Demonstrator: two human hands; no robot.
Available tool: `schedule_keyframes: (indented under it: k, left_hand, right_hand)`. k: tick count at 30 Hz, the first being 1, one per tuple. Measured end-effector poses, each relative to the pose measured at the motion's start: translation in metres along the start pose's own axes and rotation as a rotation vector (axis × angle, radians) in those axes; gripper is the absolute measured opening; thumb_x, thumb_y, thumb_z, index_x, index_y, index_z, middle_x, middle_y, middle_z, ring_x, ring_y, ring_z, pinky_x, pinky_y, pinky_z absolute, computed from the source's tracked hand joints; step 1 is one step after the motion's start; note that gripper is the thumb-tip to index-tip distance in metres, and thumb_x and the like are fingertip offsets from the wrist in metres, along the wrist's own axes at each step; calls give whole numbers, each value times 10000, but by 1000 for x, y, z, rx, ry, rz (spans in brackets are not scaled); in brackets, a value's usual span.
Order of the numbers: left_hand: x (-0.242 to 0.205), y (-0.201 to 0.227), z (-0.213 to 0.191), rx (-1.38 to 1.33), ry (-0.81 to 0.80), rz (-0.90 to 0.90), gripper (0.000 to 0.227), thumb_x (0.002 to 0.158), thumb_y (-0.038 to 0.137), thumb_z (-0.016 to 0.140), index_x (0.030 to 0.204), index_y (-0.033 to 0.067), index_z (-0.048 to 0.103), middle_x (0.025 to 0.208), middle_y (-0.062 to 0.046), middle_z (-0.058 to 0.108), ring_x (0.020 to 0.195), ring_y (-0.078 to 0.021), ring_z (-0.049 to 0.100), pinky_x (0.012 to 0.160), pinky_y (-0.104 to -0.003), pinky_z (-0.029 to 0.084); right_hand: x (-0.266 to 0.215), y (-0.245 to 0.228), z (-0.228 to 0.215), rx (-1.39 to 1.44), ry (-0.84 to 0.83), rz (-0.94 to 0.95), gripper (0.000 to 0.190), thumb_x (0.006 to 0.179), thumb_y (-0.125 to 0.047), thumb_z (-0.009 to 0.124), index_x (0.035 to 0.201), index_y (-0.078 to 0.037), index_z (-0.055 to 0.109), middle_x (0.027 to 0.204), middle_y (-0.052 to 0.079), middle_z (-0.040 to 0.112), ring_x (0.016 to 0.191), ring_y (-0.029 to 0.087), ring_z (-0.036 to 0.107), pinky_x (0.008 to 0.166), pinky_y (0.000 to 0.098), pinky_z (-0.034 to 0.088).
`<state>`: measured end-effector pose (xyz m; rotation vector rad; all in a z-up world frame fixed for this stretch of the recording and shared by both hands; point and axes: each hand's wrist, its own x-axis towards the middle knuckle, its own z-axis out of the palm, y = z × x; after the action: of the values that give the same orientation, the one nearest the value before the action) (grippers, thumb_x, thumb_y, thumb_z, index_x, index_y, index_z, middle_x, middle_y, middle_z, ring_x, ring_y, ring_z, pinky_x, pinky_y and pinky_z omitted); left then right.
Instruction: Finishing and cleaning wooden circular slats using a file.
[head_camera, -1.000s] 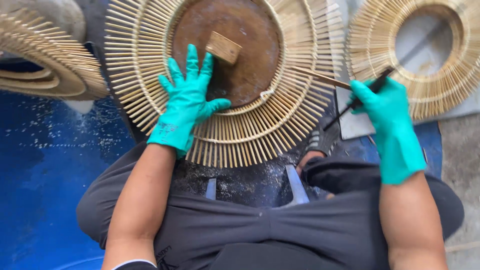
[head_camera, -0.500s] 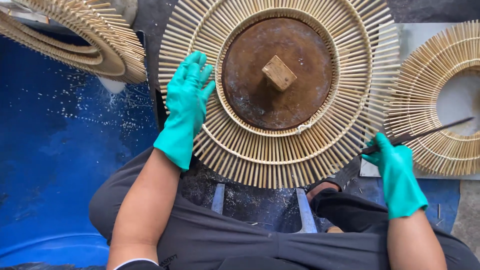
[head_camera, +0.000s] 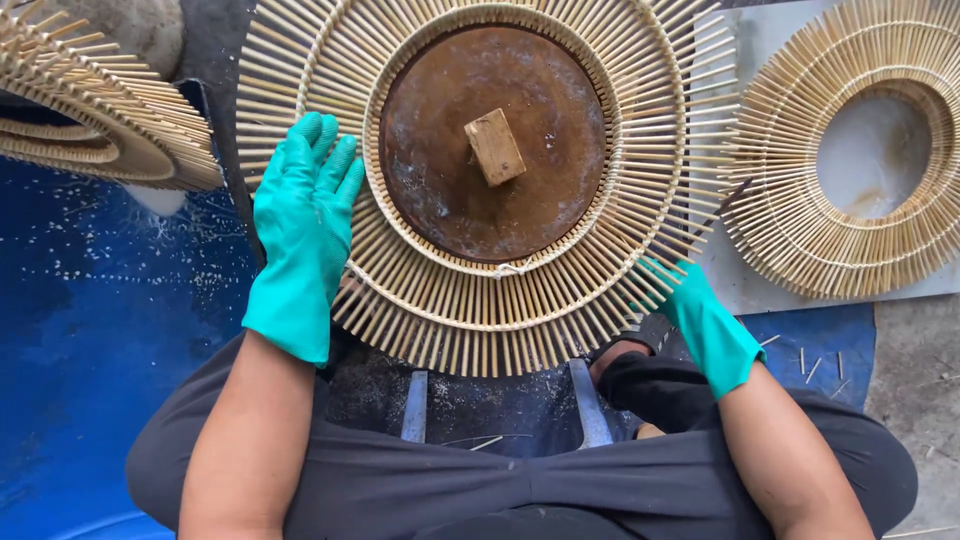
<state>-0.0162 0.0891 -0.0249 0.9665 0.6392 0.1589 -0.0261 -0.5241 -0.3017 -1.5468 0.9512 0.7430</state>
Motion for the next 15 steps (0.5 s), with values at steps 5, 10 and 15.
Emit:
schedule_keyframes:
  k: [5, 10, 15]
  left_hand:
    - [-6, -12, 17, 341, -39, 206, 537, 1089, 337, 598, 1519, 35, 486, 1551, -172, 528, 1440, -323, 526, 1248, -497, 428]
    - [-76, -26, 72, 1229, -336, 716, 651, 1053, 374, 716, 1533, 11, 469, 1567, -228, 512, 1510, -357, 460, 1284, -519, 330]
    - [-141, -87, 85, 1849, -487, 597, 971, 835, 617, 655, 1523, -13, 384, 1584, -290, 338, 1467, -473, 310, 1174, -683, 126]
  right_hand:
    - [-19, -8, 12, -77, -25, 40, 313, 992, -193, 647, 1252, -19, 668, 1026, 157, 716, 784, 334, 701, 630, 522, 605]
    - [-38, -19, 36, -141, -71, 62, 323, 983, -205, 667, 1236, -3, 666, 1014, 166, 710, 773, 340, 701, 626, 533, 616]
    - [-73, -46, 66, -178, -121, 35, 337, 974, -217, 687, 1221, 12, 664, 1003, 176, 703, 763, 346, 700, 622, 544, 626]
